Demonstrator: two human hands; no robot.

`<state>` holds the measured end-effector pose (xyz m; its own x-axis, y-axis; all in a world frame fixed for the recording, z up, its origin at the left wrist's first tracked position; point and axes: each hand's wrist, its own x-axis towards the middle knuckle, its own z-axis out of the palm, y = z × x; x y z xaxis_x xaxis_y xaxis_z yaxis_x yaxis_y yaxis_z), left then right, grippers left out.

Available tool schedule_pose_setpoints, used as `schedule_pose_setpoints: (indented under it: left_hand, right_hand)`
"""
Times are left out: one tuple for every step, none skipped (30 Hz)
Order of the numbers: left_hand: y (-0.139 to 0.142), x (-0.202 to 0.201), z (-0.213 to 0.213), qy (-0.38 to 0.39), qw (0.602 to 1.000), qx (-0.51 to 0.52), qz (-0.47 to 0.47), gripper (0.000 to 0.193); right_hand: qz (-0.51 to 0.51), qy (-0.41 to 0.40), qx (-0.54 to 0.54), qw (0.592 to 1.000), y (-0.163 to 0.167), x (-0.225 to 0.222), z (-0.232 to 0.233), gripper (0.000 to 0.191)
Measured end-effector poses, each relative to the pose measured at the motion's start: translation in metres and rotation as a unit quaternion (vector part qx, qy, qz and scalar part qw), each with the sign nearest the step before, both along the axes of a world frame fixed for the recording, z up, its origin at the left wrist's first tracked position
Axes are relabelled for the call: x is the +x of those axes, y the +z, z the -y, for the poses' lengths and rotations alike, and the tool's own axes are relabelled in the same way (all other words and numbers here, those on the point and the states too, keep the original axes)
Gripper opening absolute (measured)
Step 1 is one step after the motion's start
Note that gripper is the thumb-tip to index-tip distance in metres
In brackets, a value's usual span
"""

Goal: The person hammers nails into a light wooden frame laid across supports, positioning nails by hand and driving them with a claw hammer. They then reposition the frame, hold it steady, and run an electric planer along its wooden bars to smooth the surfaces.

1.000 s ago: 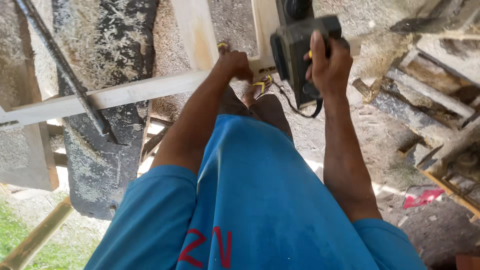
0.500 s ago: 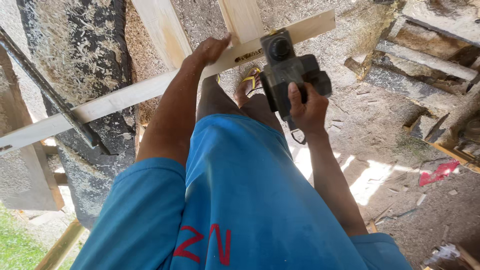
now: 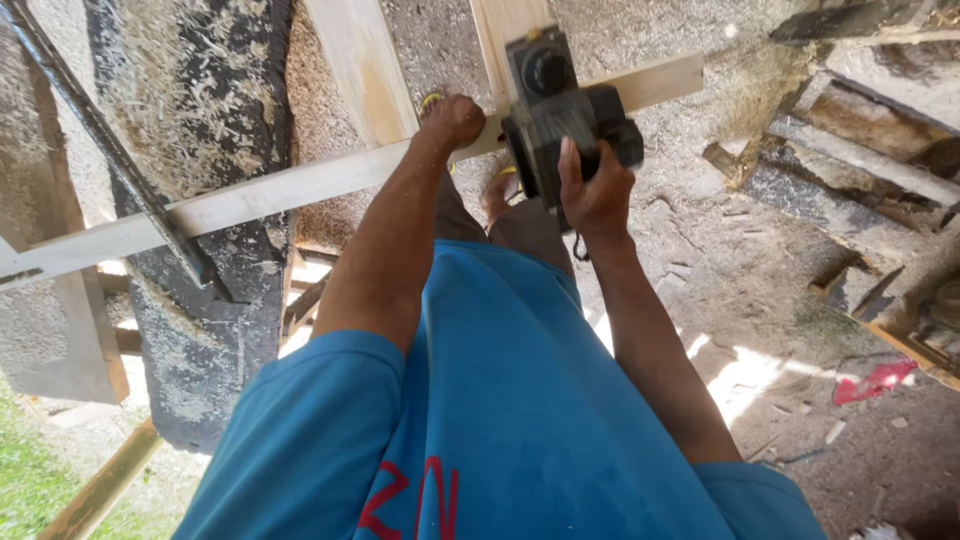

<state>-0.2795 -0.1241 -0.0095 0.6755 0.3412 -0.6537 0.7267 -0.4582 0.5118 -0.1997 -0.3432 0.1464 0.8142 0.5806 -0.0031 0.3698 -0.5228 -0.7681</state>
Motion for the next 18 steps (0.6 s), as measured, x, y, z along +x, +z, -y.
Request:
schedule_pose_setpoints:
  left_hand:
    - [-0.001, -0.001, 0.001, 0.024, 1.0, -0.007, -0.002, 0.035]
    - [-0.001, -0.001, 0.001, 0.021, 1.0, -0.01, 0.003, 0.035]
    - [-0.001, -0.001, 0.001, 0.018, 1.0, -0.012, 0.01, 0.036]
    - [0.0, -0.001, 0.001, 0.014, 1.0, -0.013, 0.021, 0.036]
    - [0.0, -0.001, 0.002, 0.011, 1.0, -0.018, 0.006, 0.037]
    - [0.001, -0.001, 0.002, 0.008, 1.0, -0.023, -0.011, 0.037]
    - [0.001, 0.0, 0.001, 0.004, 0.999, -0.029, -0.033, 0.038]
    - [0.002, 0.0, 0.002, -0.02, 0.999, -0.018, -0.035, 0.038]
    - [0.002, 0.001, 0.001, -0.044, 0.998, -0.005, -0.037, 0.039]
    - [0.001, 0.002, 0.001, -0.067, 0.997, 0.01, -0.039, 0.039]
    - [0.0, 0.001, 0.001, -0.054, 0.998, 0.032, -0.007, 0.038]
    - [-0.002, 0.002, 0.001, -0.041, 0.997, 0.055, 0.03, 0.039]
    - [-0.004, 0.002, 0.001, -0.026, 0.994, 0.08, 0.068, 0.041]
    - [-0.005, 0.001, 0.001, -0.032, 0.997, 0.062, 0.036, 0.039]
    - [-0.008, -0.001, 0.001, -0.039, 0.998, 0.042, 0.0, 0.036]
    - [-0.009, -0.004, 0.001, -0.047, 0.998, 0.021, -0.037, 0.034]
    - [-0.01, -0.007, 0.001, -0.04, 0.999, 0.015, 0.006, 0.034]
    - [-0.012, -0.01, 0.0, -0.032, 0.998, 0.011, 0.05, 0.033]
  right_hand:
    - [0.013, 0.004, -0.002, 1.0, -0.001, 0.004, -0.005, 0.033]
    - [-0.004, 0.005, 0.004, 1.0, -0.001, 0.007, -0.011, 0.034]
    - [-0.019, 0.005, 0.012, 1.0, -0.002, 0.011, -0.016, 0.035]
    - [-0.03, 0.005, 0.021, 0.999, -0.004, 0.014, -0.02, 0.036]
    - [-0.014, 0.013, 0.027, 0.999, -0.006, 0.017, -0.023, 0.035]
    - [-0.001, 0.019, 0.034, 0.999, -0.009, 0.02, -0.025, 0.034]
    - [0.008, 0.025, 0.038, 0.999, -0.012, 0.022, -0.028, 0.034]
    - [0.03, 0.028, 0.035, 0.999, -0.017, 0.025, -0.031, 0.035]
    - [0.051, 0.031, 0.034, 0.998, -0.023, 0.03, -0.036, 0.036]
    - [0.071, 0.034, 0.035, 0.996, -0.03, 0.035, -0.043, 0.037]
    - [0.037, 0.046, 0.059, 0.997, -0.038, 0.041, -0.053, 0.037]
    - [0.007, 0.059, 0.085, 0.995, -0.047, 0.052, -0.065, 0.037]
    - [0.053, 0.073, 0.114, 0.989, -0.055, 0.064, -0.078, 0.037]
    - [0.095, 0.088, 0.141, 0.982, -0.063, 0.075, -0.092, 0.037]
    - [0.135, 0.102, 0.166, 0.972, -0.071, 0.084, -0.103, 0.037]
    - [0.043, 0.077, 0.113, 0.99, -0.077, 0.097, -0.117, 0.04]
    - [-0.05, 0.054, 0.058, 0.996, -0.08, 0.107, -0.127, 0.043]
    - [-0.141, 0.033, 0.004, 0.989, -0.08, 0.112, -0.131, 0.048]
